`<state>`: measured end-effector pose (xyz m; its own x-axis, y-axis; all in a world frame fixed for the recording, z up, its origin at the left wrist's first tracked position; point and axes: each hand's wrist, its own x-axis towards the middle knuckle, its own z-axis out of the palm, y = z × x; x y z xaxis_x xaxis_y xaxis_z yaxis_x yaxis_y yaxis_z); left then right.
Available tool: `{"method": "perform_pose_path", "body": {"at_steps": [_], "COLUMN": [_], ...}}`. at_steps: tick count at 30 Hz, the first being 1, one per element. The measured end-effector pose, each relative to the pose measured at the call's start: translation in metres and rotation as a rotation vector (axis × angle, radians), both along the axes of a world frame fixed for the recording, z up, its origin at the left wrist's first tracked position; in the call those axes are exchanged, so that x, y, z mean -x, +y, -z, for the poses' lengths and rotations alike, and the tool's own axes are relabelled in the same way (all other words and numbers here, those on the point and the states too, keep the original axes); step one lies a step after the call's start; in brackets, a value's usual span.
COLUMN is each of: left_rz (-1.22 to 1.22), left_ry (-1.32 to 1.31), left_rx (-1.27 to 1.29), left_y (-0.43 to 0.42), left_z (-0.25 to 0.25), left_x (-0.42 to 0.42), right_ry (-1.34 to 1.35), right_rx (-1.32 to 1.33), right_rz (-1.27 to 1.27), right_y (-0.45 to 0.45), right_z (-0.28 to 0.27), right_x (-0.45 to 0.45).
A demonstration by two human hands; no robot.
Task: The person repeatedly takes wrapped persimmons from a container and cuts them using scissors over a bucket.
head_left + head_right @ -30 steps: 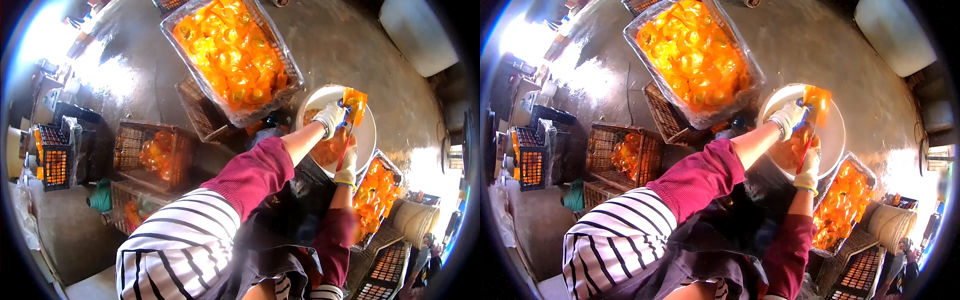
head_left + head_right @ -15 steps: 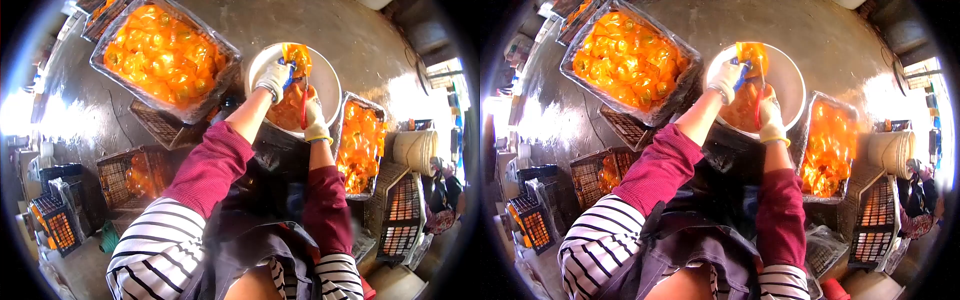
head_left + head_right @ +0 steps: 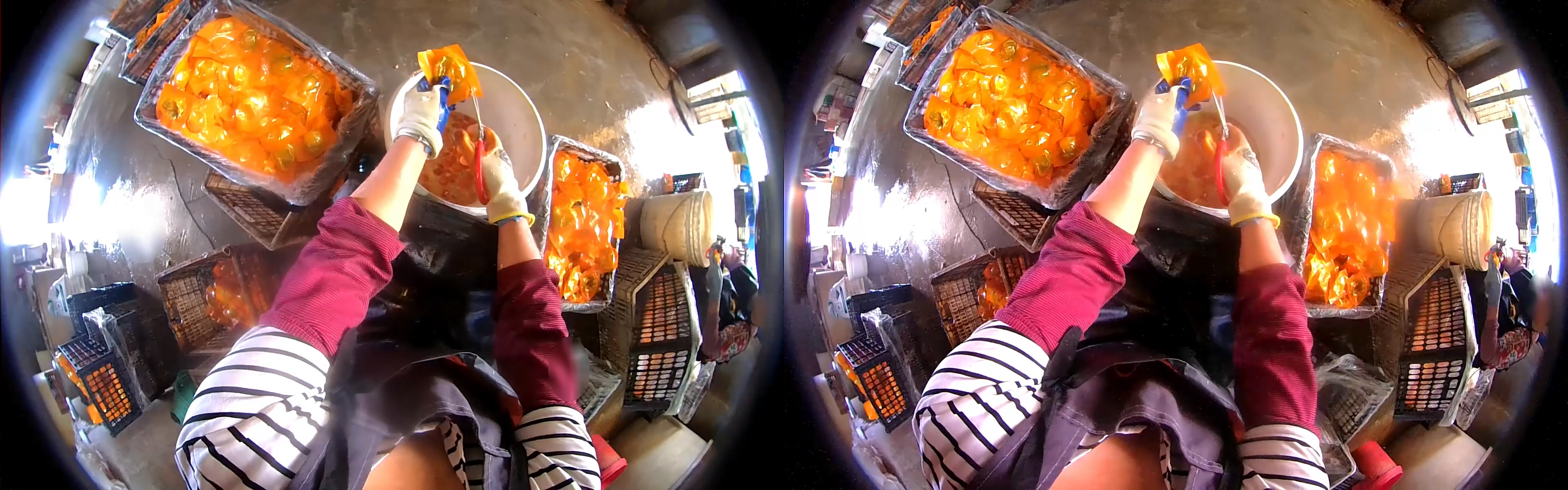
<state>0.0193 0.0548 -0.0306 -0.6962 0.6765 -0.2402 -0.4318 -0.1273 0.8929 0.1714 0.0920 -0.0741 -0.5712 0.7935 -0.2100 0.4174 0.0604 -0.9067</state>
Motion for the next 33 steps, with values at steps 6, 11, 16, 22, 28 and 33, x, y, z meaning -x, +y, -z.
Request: {"method": "perform_pose_path", "body": {"at_steps": [6,11,16,22,28,33], "left_rz": [0.13,0.196,0.283,0.288,0.467,0.311], "left_ry": [0.557,0.616,0.783,0.562,0.983,0.445], "left_rx": [0.493,0.507,0.663,0.462,0.57,0.228], "left_y": [-0.001,-0.008,-0.013,0.006,-0.009,-0.008], "left_z": [0.005,-0.017,-0.026,0.027,-0.007,-0.013], "left_x": [-0.007,-0.012,-0.024,-0.002,0.002,0.003], "right_ry": [0.205,0.222,0.158,0.177,0.244,0.116], "right_rx": [0.175,0.47,0.097,0.339,0.455,0.301], "right_rz": [0.121,0.161,0.136,0.154,0.247,0.097], "right_y": [-0.007,-0.017,-0.002,0.002,-0.008,-0.02], "right_z": [-0.02,-0.056,-0.014,-0.01,-0.028,-0.056], "right_x": [0.006,-0.003,0.002,-0.005,-0.011,0.005]}}
